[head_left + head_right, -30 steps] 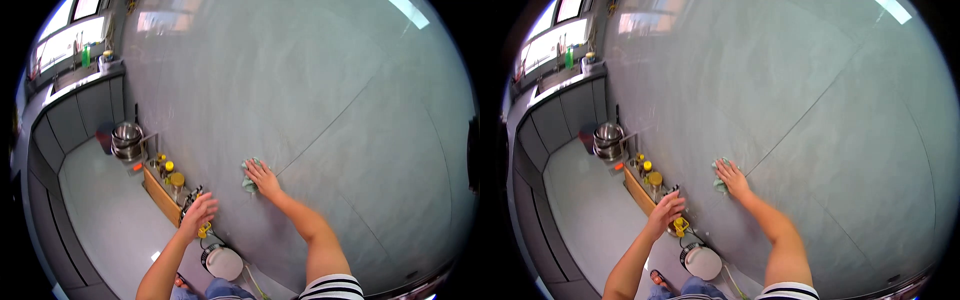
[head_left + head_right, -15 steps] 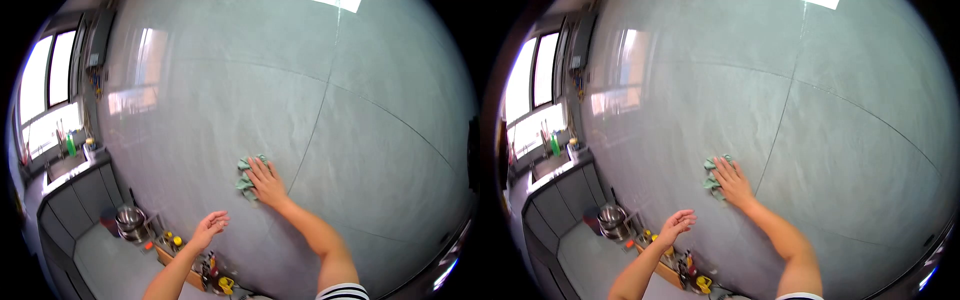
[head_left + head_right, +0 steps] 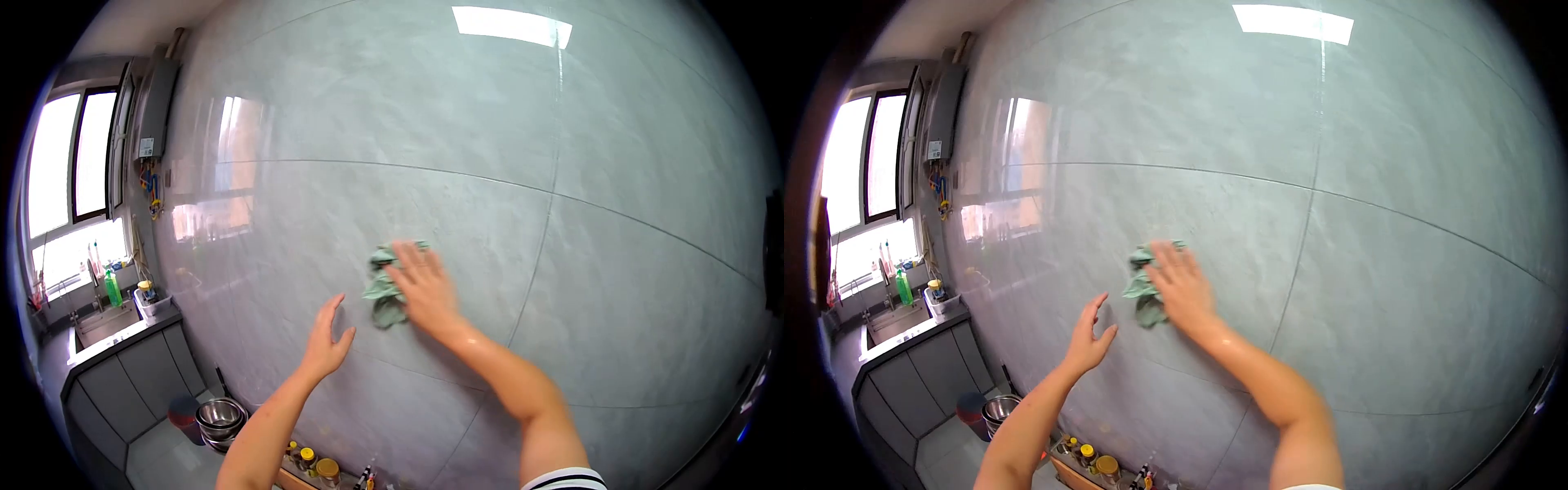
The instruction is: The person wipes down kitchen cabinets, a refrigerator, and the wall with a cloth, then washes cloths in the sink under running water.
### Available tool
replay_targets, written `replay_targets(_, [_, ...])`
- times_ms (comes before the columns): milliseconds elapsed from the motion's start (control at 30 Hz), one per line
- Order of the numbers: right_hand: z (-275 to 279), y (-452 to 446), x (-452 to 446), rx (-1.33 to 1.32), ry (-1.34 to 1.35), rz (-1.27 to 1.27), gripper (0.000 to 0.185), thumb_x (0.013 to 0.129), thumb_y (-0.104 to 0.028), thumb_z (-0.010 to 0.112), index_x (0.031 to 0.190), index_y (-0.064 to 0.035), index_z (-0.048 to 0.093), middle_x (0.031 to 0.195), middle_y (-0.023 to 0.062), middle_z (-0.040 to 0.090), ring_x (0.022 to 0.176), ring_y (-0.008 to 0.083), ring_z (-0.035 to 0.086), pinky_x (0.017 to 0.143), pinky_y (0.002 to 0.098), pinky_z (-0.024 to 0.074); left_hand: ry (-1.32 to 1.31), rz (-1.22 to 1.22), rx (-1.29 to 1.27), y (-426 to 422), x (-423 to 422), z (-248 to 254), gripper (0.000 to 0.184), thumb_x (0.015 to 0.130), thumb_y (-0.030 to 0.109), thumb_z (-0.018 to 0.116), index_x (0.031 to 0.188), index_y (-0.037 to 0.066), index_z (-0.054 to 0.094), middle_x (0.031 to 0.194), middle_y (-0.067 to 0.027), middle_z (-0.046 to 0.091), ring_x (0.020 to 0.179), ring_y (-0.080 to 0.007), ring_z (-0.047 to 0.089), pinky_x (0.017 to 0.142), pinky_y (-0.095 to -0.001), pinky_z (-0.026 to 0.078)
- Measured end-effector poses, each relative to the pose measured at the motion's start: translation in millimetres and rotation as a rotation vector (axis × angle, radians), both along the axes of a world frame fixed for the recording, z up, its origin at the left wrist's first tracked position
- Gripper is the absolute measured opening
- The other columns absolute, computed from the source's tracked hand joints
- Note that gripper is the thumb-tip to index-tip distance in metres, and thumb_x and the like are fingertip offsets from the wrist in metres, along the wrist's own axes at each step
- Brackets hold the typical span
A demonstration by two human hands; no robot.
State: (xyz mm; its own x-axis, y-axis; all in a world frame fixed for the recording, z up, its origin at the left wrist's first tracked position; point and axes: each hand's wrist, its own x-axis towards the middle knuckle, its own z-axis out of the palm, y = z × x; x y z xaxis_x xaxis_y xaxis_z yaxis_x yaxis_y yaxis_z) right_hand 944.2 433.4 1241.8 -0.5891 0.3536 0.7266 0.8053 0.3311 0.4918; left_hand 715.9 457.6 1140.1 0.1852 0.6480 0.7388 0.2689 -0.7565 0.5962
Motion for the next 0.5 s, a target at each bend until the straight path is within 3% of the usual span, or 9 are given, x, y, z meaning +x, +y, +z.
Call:
replay_targets(133, [66.0, -40.7, 40.9, 0.448, 0.3, -0.331, 0.049, 0.084, -0.013, 0.055, 0.132, -0.0021, 0.053, 0.151, 0.0201, 0.034, 0.143, 0.0381, 0.027, 0.116, 0.0544, 0.0196, 0.055, 0.165, 0.125, 49.7, -38.1, -20.5, 0.079, 0.084, 0.014, 0.068, 0.15, 0.004, 0.027, 0.153, -0.0204, 0.029, 0.142, -0.0356, 0.029, 0.112, -0.0475, 0.029])
replay_targets(233, [93.8, -9.2, 10.5, 0.643, 0.417, -0.446, 0.057, 0.082, -0.021, 0.061, 0.135, -0.002, 0.049, 0.152, 0.0211, 0.032, 0.144, 0.0381, 0.024, 0.115, 0.0557, 0.019, 0.094, 0.29, 0.149, 79.5, -56.3, -33.2, 0.09, 0.081, 0.019, 0.073, 0.152, 0.004, 0.02, 0.157, -0.0226, 0.018, 0.144, -0.0395, 0.021, 0.115, -0.0501, 0.023])
replay_targets(300, [91.4, 31.2, -42.6, 0.566, 0.414, -0.242, 0.07, 0.077, -0.028, 0.069, 0.137, -0.0023, 0.046, 0.153, 0.0221, 0.029, 0.145, 0.0382, 0.021, 0.115, 0.0564, 0.0183, 0.17, 0.381, 0.27, 108.0, -61.7, -39.8, 0.098, 0.078, 0.024, 0.076, 0.154, 0.006, 0.016, 0.159, -0.0226, 0.012, 0.144, -0.0429, 0.018, 0.115, -0.0517, 0.021])
replay_targets(367, [68.8, 62.0, -100.0, 0.28, 0.333, -0.126, 0.075, 0.073, -0.031, 0.073, 0.138, -0.004, 0.045, 0.153, 0.0215, 0.03, 0.145, 0.0366, 0.022, 0.115, 0.0551, 0.0197, 0.229, 0.305, 0.191, 113.6, -66.2, -38.2, 0.104, 0.075, 0.027, 0.079, 0.154, 0.008, 0.014, 0.16, -0.0217, 0.008, 0.144, -0.046, 0.015, 0.115, -0.0536, 0.02])
replay_targets(433, [33.4, 87.1, -127.0, 0.092, 0.126, -0.018, 0.07, 0.075, -0.026, 0.071, 0.137, -0.006, 0.047, 0.153, 0.0204, 0.031, 0.145, 0.0355, 0.024, 0.115, 0.0538, 0.021, 0.315, 0.253, 0.153, 118.9, -84.0, -36.7, 0.109, 0.073, 0.029, 0.08, 0.155, 0.009, 0.012, 0.16, -0.0216, 0.005, 0.144, -0.0471, 0.013, 0.114, -0.0556, 0.02])
replay_targets(500, [17.7, 89.0, -122.9, 0.073, 0.007, -0.089, 0.064, 0.077, -0.022, 0.069, 0.136, -0.0072, 0.049, 0.153, 0.0195, 0.031, 0.144, 0.0352, 0.025, 0.115, 0.0528, 0.0216, 0.413, 0.219, 0.171, 126.0, -104.7, -37.8, 0.112, 0.071, 0.03, 0.082, 0.155, 0.009, 0.011, 0.16, -0.0224, 0.005, 0.145, -0.0463, 0.011, 0.113, -0.0576, 0.02])
